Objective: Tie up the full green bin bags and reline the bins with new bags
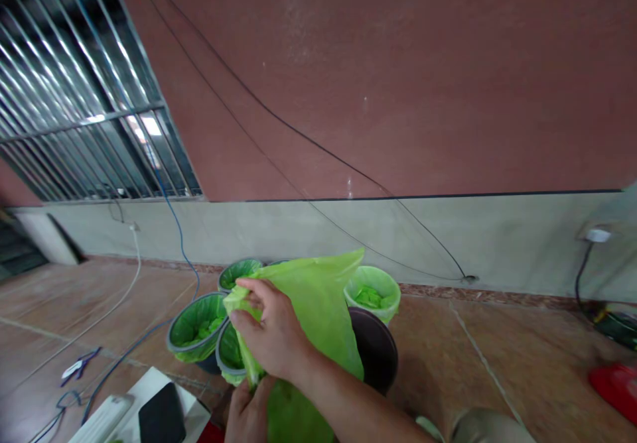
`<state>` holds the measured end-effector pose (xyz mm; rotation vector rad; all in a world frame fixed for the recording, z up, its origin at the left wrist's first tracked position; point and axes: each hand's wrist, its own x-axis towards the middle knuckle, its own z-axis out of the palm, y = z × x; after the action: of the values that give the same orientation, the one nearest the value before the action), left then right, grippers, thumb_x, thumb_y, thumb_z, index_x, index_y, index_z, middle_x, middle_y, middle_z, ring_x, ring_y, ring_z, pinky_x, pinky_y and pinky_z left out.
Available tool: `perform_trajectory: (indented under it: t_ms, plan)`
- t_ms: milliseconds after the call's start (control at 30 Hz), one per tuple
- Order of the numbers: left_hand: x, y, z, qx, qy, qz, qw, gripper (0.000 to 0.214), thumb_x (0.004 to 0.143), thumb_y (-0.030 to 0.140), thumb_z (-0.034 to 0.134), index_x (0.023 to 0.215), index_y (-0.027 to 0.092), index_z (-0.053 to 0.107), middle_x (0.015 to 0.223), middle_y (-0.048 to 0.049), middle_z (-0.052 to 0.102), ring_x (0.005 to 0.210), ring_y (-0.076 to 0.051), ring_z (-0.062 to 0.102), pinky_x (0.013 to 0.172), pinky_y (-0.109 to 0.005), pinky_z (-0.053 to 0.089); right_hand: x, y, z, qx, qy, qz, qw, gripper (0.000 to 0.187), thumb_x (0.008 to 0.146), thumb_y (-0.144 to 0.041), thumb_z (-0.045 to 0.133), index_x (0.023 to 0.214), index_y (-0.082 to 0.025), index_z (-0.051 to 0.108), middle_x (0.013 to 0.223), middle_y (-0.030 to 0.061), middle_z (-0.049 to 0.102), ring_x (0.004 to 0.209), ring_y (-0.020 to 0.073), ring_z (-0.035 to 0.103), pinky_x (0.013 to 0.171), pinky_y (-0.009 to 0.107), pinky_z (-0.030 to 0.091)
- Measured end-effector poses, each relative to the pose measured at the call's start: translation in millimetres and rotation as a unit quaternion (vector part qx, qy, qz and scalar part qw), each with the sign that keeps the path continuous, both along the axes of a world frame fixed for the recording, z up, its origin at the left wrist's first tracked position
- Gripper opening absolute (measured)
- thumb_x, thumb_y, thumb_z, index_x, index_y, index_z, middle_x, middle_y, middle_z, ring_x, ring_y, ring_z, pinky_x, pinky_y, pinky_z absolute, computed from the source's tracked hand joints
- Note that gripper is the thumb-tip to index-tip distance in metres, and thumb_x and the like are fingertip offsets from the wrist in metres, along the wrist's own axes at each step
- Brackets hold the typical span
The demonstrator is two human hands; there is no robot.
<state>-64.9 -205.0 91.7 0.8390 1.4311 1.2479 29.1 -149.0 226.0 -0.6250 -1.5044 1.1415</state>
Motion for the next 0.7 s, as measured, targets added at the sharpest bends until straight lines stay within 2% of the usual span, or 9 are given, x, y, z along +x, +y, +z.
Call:
perform_trajectory:
  t_ms: [67,133,233,300,333,400,467,600,700]
  plan:
    - [-16.9,-1.0,-2.1,-0.026,-0.036,0.026,0.999,0.022,0.069,0.033,0.069,0.086,0.018,0.069,0.088,-0.0098,0.075,0.102,-0.033,0.068,0.082,-0.036,0.056,9.0,13.4,-6.7,0.0,-0.006,0.057,0.998,0.056,0.078,-0.027,0.068,0.132,-0.027,0.054,0.122,0.0057,0.063,0.112,0.0194,0.061,0.097,0.037,0.049]
    - [-33.1,-3.0,1.4,-0.065,-0.117,0.047,0.99,0.024,0.071,0.027,0.068,0.092,0.015,0.068,0.086,-0.0116,0.075,0.094,-0.033,0.071,0.079,-0.039,0.058,34.0,26.7,-28.2,-0.01,-0.01,0.039,0.999,0.055,0.081,-0.032,0.066,0.134,-0.028,0.052,0.126,0.0068,0.062,0.114,0.02,0.06,0.098,0.04,0.048]
    - [-57.4,-6.1,9.6,-0.141,-0.242,0.062,0.958,0.03,0.074,0.017,0.064,0.102,0.008,0.066,0.089,-0.0157,0.075,0.087,-0.033,0.072,0.08,-0.043,0.058,89.6,47.8,-89.8,-0.062,-0.044,-0.192,0.979,0.039,0.083,-0.043,0.061,0.117,-0.023,0.063,0.116,0.009,0.067,0.108,0.0229,0.062,0.099,0.042,0.046]
    - [-73.5,-7.0,11.0,-0.187,-0.277,0.066,0.94,0.032,0.076,0.014,0.06,0.106,0.004,0.064,0.086,-0.0174,0.075,0.085,-0.033,0.073,0.08,-0.044,0.059,121.4,61.8,-139.4,-0.163,-0.091,-0.314,0.931,0.041,0.081,-0.047,0.06,0.111,-0.019,0.064,0.113,0.0117,0.068,0.108,0.0262,0.062,0.1,0.043,0.044]
    - [-81.1,-7.0,10.0,-0.205,-0.287,0.067,0.933,0.032,0.077,0.012,0.059,0.108,0.003,0.063,0.084,-0.0177,0.075,0.084,-0.033,0.073,0.08,-0.044,0.059,131.6,67.7,-162.5,-0.228,-0.138,-0.329,0.906,0.041,0.081,-0.048,0.059,0.11,-0.019,0.065,0.112,0.0118,0.069,0.109,0.0273,0.061,0.101,0.044,0.043]
    - [-94.5,-6.1,5.0,-0.23,-0.303,0.064,0.923,0.035,0.078,0.012,0.058,0.111,0.001,0.062,0.083,-0.0182,0.075,0.082,-0.033,0.073,0.08,-0.044,0.059,137.9,76.1,-199.8,-0.311,-0.212,-0.28,0.883,0.04,0.084,-0.05,0.054,0.107,-0.019,0.065,0.114,0.0111,0.068,0.113,0.0268,0.06,0.102,0.041,0.041]
    - [-105.4,-5.1,-2.1,-0.246,-0.313,0.057,0.916,0.038,0.078,0.011,0.058,0.114,0.0,0.061,0.084,-0.0182,0.075,0.082,-0.033,0.073,0.079,-0.044,0.059,129.2,79.1,-224.2,-0.382,-0.234,-0.213,0.868,0.045,0.087,-0.056,0.048,0.108,-0.02,0.065,0.12,0.0113,0.066,0.114,0.0253,0.059,0.099,0.038,0.043]
    - [-122.2,-4.9,-16.6,-0.26,-0.307,0.065,0.913,0.039,0.077,0.01,0.057,0.115,0.003,0.062,0.082,-0.0155,0.075,0.078,-0.031,0.074,0.076,-0.041,0.06,104.1,71.7,-255.7,-0.532,-0.213,-0.135,0.808,0.059,0.085,-0.07,0.042,0.113,-0.021,0.061,0.114,0.0132,0.067,0.102,0.0242,0.063,0.087,0.04,0.047]
    - [-131.1,-4.7,-25.0,-0.269,-0.29,0.07,0.916,0.034,0.078,0.013,0.059,0.111,0.004,0.063,0.079,-0.0139,0.075,0.076,-0.029,0.074,0.074,-0.039,0.061,100.1,62.3,-280.7,-0.579,-0.168,-0.082,0.794,0.064,0.083,-0.074,0.041,0.114,-0.021,0.058,0.105,0.011,0.069,0.094,0.0216,0.065,0.081,0.037,0.047]
